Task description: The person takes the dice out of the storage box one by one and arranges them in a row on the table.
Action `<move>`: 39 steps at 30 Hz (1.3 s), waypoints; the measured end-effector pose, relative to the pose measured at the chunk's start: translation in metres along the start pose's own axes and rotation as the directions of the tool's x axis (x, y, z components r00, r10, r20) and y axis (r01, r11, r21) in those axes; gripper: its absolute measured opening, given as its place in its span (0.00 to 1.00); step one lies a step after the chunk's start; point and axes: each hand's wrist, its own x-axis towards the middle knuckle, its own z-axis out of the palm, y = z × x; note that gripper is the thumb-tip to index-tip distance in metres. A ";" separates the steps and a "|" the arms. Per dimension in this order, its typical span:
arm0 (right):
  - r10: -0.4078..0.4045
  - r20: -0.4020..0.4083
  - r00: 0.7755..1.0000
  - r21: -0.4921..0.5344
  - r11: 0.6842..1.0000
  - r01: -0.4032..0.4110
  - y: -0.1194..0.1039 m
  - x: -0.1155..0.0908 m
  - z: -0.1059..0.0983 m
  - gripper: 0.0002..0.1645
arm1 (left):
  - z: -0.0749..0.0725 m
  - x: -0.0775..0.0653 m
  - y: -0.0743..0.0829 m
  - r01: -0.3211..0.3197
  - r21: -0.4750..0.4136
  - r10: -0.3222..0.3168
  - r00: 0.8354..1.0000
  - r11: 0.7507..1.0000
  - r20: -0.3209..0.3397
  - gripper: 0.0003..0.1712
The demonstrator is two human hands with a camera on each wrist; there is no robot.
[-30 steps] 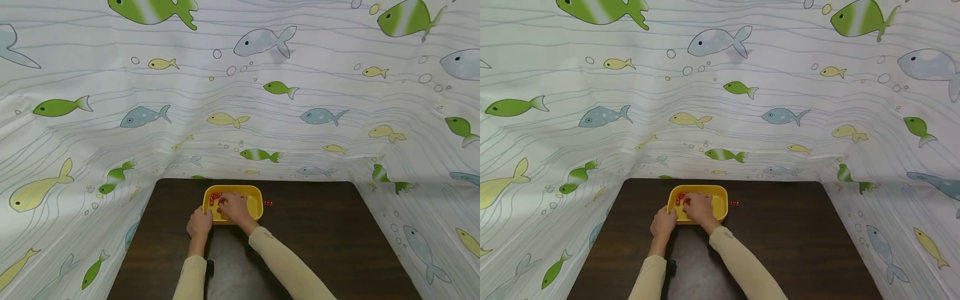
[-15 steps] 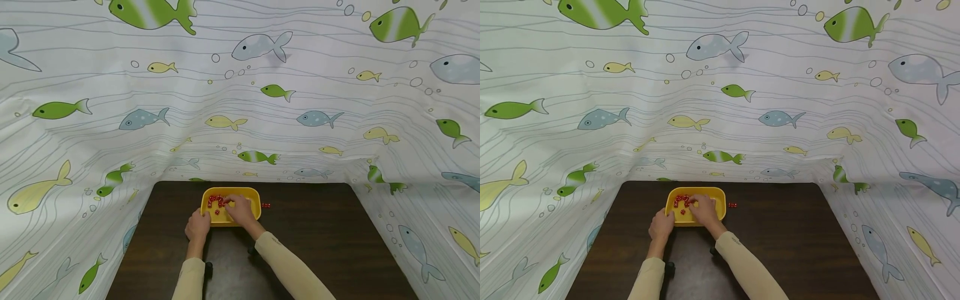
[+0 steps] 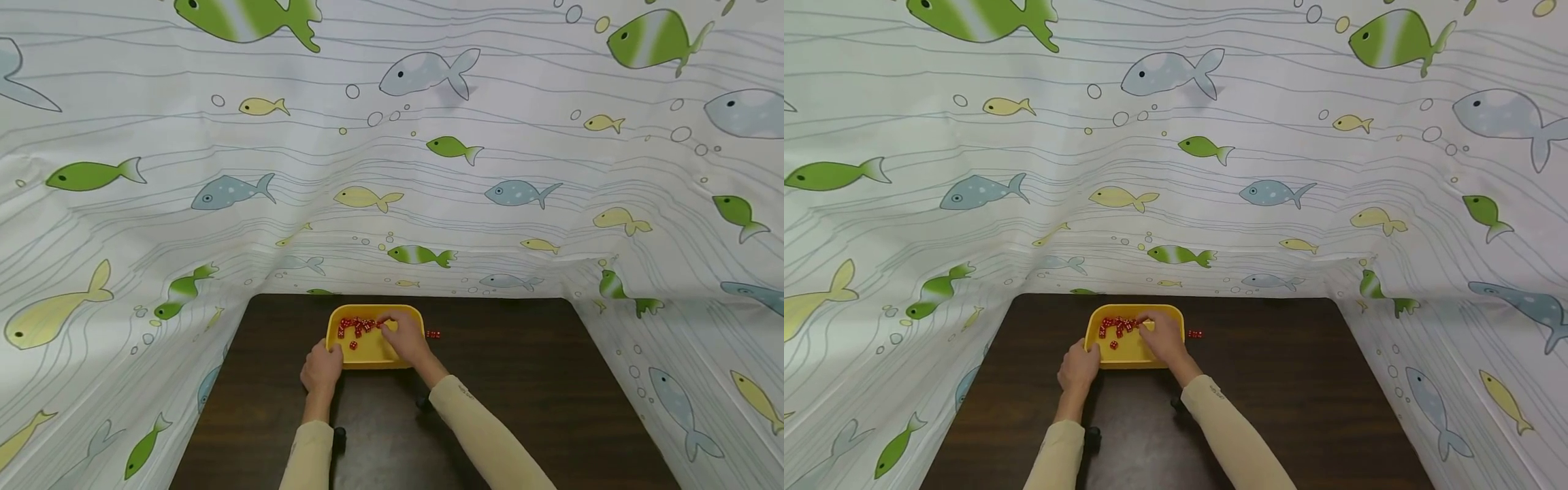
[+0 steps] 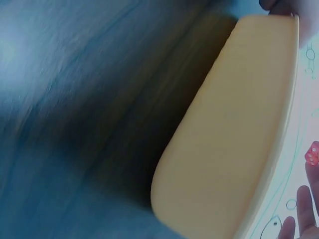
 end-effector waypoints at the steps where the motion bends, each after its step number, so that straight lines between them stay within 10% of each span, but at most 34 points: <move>1: -0.009 -0.013 1.000 -0.008 1.000 0.009 0.001 0.000 -0.003 0.10 | 0.000 0.000 0.000 -0.002 -0.001 0.002 1.000 1.000 0.000 0.18; 39: 0.203 -0.198 0.959 -0.071 0.973 -0.220 0.084 -0.034 -0.091 0.13 | 0.001 -0.001 -0.002 -0.015 -0.015 0.015 1.000 1.000 0.015 0.18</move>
